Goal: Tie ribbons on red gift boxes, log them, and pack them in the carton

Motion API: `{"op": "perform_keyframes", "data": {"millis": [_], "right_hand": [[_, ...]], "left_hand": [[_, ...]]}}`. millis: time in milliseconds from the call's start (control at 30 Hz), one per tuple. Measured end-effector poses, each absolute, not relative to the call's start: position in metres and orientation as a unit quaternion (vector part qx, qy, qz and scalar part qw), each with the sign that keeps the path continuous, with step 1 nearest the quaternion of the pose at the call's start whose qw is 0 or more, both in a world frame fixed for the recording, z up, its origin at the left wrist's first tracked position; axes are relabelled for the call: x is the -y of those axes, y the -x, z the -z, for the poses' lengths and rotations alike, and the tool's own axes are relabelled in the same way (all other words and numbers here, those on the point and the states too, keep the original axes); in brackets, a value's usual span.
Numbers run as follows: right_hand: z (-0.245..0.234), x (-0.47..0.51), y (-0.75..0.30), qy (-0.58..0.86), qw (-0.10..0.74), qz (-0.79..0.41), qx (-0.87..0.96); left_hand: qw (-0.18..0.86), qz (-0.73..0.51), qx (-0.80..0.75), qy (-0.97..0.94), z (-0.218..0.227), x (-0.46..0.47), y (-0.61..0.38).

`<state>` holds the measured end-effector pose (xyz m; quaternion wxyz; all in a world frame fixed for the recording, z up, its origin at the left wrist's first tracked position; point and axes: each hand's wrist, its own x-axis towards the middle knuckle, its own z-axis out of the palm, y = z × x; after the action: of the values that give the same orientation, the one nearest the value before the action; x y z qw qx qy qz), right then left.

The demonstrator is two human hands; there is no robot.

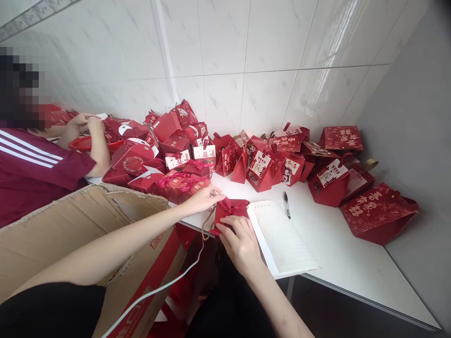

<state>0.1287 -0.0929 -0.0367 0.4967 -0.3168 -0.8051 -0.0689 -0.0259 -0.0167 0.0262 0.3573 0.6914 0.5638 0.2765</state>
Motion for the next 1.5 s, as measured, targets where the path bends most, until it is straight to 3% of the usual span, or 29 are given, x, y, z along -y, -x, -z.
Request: {"op": "perform_keyframes", "data": {"millis": [167,367,500,867,967,1100,1267,1500], "right_hand": [[0.036,0.094,-0.135,0.290,0.514,0.058,0.805],[0.039,0.092,-0.138,0.278,0.505,0.033,0.816],[0.040,0.093,-0.139,0.277,0.504,0.031,0.817],[0.031,0.094,-0.146,0.231,0.479,0.018,0.847],[0.030,0.095,-0.157,0.275,0.487,0.020,0.829],[0.030,0.090,-0.176,0.400,0.446,0.022,0.800],[0.034,0.088,-0.186,0.391,0.444,0.009,0.806],[0.037,0.095,-0.191,0.383,0.434,0.007,0.816]], "left_hand": [[0.308,-0.251,-0.517,-0.758,-0.019,0.014,0.022],[0.164,-0.250,-0.429,-0.853,-0.024,0.028,0.019],[0.172,-0.204,-0.419,-0.868,-0.024,0.032,0.012],[0.215,-0.249,-0.419,-0.846,-0.012,0.029,0.012],[0.222,-0.258,-0.420,-0.842,-0.010,0.028,0.013],[0.194,-0.259,-0.414,-0.851,-0.010,0.028,0.013],[0.120,-0.237,-0.454,-0.851,-0.013,0.030,0.010],[0.113,-0.226,-0.480,-0.840,-0.013,0.030,0.009]]}}
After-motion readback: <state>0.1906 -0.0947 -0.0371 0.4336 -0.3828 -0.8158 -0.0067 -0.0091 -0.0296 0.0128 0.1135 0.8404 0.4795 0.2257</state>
